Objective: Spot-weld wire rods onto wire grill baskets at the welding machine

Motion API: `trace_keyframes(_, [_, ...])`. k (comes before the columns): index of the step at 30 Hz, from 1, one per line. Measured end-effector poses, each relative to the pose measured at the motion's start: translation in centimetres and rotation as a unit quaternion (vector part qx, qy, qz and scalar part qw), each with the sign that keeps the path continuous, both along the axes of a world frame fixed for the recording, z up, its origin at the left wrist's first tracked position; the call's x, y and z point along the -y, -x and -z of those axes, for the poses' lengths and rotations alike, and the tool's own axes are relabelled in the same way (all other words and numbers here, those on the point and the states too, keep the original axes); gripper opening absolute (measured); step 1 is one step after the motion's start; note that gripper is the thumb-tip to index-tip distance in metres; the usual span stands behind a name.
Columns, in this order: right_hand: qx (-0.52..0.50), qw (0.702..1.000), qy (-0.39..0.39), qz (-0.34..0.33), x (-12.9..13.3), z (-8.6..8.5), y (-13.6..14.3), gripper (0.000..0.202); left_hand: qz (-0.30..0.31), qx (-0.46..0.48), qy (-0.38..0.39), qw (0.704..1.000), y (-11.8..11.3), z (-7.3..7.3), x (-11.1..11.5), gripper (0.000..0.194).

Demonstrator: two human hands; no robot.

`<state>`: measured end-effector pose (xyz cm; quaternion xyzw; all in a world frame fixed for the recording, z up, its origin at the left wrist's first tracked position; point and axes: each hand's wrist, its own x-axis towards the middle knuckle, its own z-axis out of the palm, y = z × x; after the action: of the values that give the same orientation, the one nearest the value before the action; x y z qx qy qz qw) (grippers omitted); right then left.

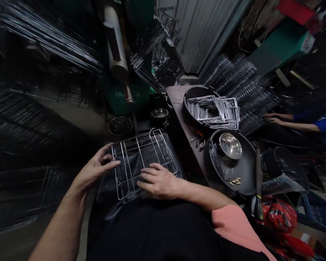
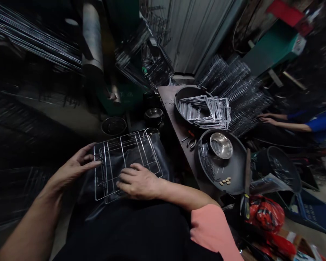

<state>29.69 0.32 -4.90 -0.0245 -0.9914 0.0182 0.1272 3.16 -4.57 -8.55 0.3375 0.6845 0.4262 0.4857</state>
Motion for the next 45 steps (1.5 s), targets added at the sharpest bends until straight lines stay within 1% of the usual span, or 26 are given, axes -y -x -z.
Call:
trace_keyframes(2, [-0.008,1.0,-0.027,-0.004,0.6,1.2,0.4,0.023,0.002,0.041,0.026,0.999,0.1,0.1,0.0,0.112])
trace_keyframes(6, [-0.077,0.996,-0.053,0.003,1.1,3.1,0.6,0.02,-0.007,0.058,0.033,0.998,0.3,0.3,-0.1,0.117])
trace_keyframes(10, [-0.109,0.991,-0.072,0.008,1.2,4.2,0.6,0.016,-0.01,0.058,0.034,0.998,0.3,0.6,0.0,0.118])
trace_keyframes(13, [-0.134,0.987,-0.089,0.002,1.2,5.0,0.6,0.017,-0.008,0.059,0.029,0.998,0.3,1.1,0.2,0.117])
trace_keyframes(17, [-0.111,0.991,-0.079,-0.017,1.1,6.1,0.6,0.018,0.006,0.038,0.038,0.999,0.6,1.3,0.4,0.12])
trace_keyframes(21, [-0.088,0.993,-0.069,-0.024,1.0,6.6,0.7,0.017,0.031,-0.005,0.045,0.998,0.9,1.1,0.5,0.119])
trace_keyframes(25, [-0.079,0.993,-0.076,-0.034,0.8,6.5,0.9,0.02,0.032,-0.038,0.048,0.998,1.0,1.1,0.3,0.126])
trace_keyframes(26, [-0.081,0.993,-0.079,-0.038,0.7,6.4,1.0,0.02,0.03,-0.061,0.037,0.997,1.0,1.1,0.4,0.125])
trace_keyframes(27, [-0.084,0.992,-0.082,-0.041,0.6,6.2,1.0,0.021,0.027,-0.102,0.015,0.994,1.0,1.1,0.6,0.12])
trace_keyframes(28, [-0.085,0.992,-0.084,-0.043,0.5,6.1,1.0,0.021,0.025,-0.159,-0.021,0.987,1.0,1.1,0.9,0.11])
trace_keyframes(29, [-0.084,0.992,-0.085,-0.045,0.5,6.0,1.0,0.02,0.028,-0.223,-0.069,0.972,0.9,1.1,1.3,0.096])
trace_keyframes(31, [-0.075,0.993,-0.081,-0.048,0.5,5.8,1.0,0.018,0.052,-0.332,-0.178,0.925,0.5,0.9,2.6,0.062])
trace_keyframes(33, [-0.066,0.994,-0.074,-0.048,0.5,5.8,0.9,0.016,0.107,-0.384,-0.28,0.873,-0.3,0.8,4.2,0.035])
trace_keyframes(35, [-0.066,0.994,-0.069,-0.047,0.5,5.8,0.9,0.016,0.161,-0.414,-0.365,0.818,-1.5,0.7,5.8,0.021])
trace_keyframes(36, [-0.069,0.994,-0.068,-0.046,0.5,5.8,0.9,0.016,0.174,-0.432,-0.398,0.79,-2.1,0.8,6.6,0.019])
trace_keyframes(38, [-0.084,0.993,-0.072,-0.041,0.6,5.9,0.9,0.016,0.167,-0.471,-0.44,0.746,-3.4,1.2,7.9,0.023])
trace_keyframes(39, [-0.09,0.992,-0.076,-0.039,0.6,6.0,0.9,0.016,0.15,-0.488,-0.448,0.734,-4.0,1.6,8.3,0.024])
trace_keyframes(41, [-0.102,0.991,-0.084,-0.036,0.6,6.1,1.0,0.017,0.105,-0.517,-0.445,0.723,-4.9,2.7,9.0,0.024])
trace_keyframes(43, [-0.111,0.989,-0.092,-0.036,0.7,6.2,0.9,0.018,0.056,-0.535,-0.435,0.722,-5.8,4.0,9.4,0.02])
trace_keyframes(45, [-0.121,0.987,-0.1,-0.036,0.8,6.3,0.8,0.019,0.011,-0.542,-0.415,0.731,-6.5,5.2,9.8,0.017])
